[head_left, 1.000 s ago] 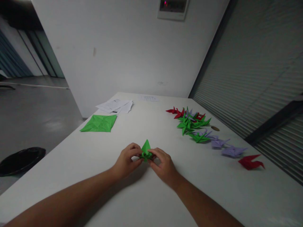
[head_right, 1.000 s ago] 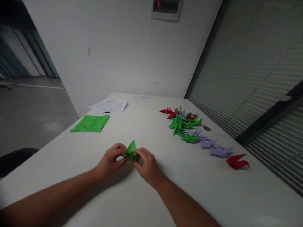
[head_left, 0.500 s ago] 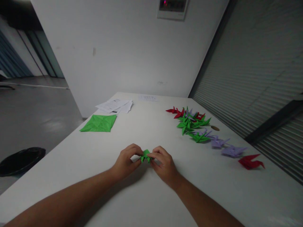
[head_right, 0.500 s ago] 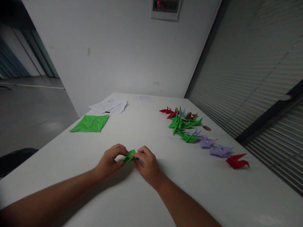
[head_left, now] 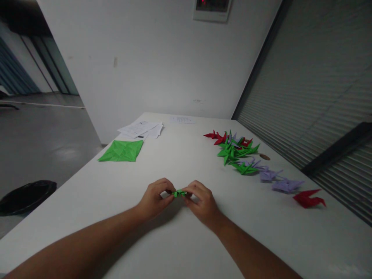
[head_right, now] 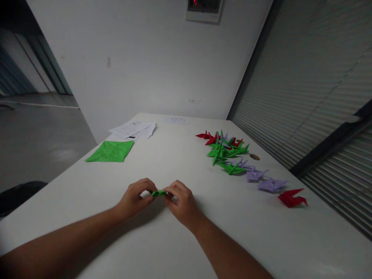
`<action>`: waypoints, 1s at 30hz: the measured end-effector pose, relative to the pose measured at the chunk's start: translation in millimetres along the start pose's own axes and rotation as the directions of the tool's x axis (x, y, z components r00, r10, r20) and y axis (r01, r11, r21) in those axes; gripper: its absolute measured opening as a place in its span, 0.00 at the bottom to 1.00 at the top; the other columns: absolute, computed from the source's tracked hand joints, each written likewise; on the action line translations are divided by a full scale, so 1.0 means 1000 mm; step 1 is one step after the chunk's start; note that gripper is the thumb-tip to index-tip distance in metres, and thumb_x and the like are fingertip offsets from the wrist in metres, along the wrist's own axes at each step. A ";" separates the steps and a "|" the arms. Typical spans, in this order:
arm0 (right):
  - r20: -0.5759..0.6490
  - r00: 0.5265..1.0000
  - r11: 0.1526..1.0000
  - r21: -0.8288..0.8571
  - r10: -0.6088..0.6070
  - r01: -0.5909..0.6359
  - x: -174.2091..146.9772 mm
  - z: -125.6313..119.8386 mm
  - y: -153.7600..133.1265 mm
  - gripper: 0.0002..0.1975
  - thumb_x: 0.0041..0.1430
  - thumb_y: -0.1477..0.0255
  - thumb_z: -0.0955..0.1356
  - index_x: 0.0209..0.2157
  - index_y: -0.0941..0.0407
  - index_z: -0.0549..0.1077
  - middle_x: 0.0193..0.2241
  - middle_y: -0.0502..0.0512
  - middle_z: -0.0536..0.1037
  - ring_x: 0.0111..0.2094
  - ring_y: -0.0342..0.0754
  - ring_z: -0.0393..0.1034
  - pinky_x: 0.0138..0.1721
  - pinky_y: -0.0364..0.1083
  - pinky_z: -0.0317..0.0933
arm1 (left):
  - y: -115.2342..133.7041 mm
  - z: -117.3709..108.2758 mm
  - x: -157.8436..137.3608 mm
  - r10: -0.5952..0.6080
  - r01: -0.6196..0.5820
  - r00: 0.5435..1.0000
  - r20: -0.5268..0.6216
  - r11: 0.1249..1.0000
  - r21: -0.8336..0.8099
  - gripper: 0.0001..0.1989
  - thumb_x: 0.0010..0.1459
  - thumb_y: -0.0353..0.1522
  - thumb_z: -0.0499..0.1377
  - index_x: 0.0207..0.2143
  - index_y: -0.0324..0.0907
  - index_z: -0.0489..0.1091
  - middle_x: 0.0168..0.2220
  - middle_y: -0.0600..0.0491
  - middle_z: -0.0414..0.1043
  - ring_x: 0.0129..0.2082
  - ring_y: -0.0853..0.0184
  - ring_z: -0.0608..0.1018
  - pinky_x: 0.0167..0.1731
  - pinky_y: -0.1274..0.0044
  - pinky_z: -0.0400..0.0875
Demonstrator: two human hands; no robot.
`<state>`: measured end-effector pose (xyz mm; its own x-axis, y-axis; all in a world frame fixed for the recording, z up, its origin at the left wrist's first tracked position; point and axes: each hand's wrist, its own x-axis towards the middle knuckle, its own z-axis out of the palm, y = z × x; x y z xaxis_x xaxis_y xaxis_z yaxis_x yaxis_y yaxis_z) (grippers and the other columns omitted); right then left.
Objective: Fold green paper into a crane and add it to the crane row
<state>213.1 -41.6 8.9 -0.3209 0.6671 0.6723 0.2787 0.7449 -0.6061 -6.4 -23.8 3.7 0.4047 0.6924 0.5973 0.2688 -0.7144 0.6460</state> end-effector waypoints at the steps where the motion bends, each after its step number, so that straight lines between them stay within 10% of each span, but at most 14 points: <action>1: 0.005 1.000 1.000 0.004 0.001 -0.001 0.000 0.000 -0.001 0.09 0.62 0.80 0.70 0.41 0.54 0.80 0.31 0.53 0.74 0.31 0.47 0.70 0.34 0.45 0.66 | 0.000 0.000 0.000 0.000 0.000 1.000 0.010 1.000 -0.005 0.04 0.59 0.25 0.62 0.33 0.41 0.74 0.31 0.52 0.75 0.32 0.68 0.76 0.34 0.77 0.71; 30: 0.114 0.991 0.998 -0.005 0.069 -0.069 -0.003 0.000 -0.004 0.05 0.62 0.75 0.70 0.31 0.55 0.73 0.25 0.48 0.67 0.26 0.44 0.63 0.28 0.44 0.56 | 0.009 0.000 -0.003 -0.122 0.130 0.976 0.178 0.991 -0.037 0.06 0.62 0.31 0.60 0.36 0.40 0.76 0.29 0.52 0.75 0.28 0.68 0.73 0.30 0.77 0.67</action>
<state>213.1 -46.5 8.8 -0.4020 0.7120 0.5758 0.3048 0.6970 -0.6491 -4.9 -32.1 7.6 0.5183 0.7450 0.4200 0.2862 -0.6139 0.7357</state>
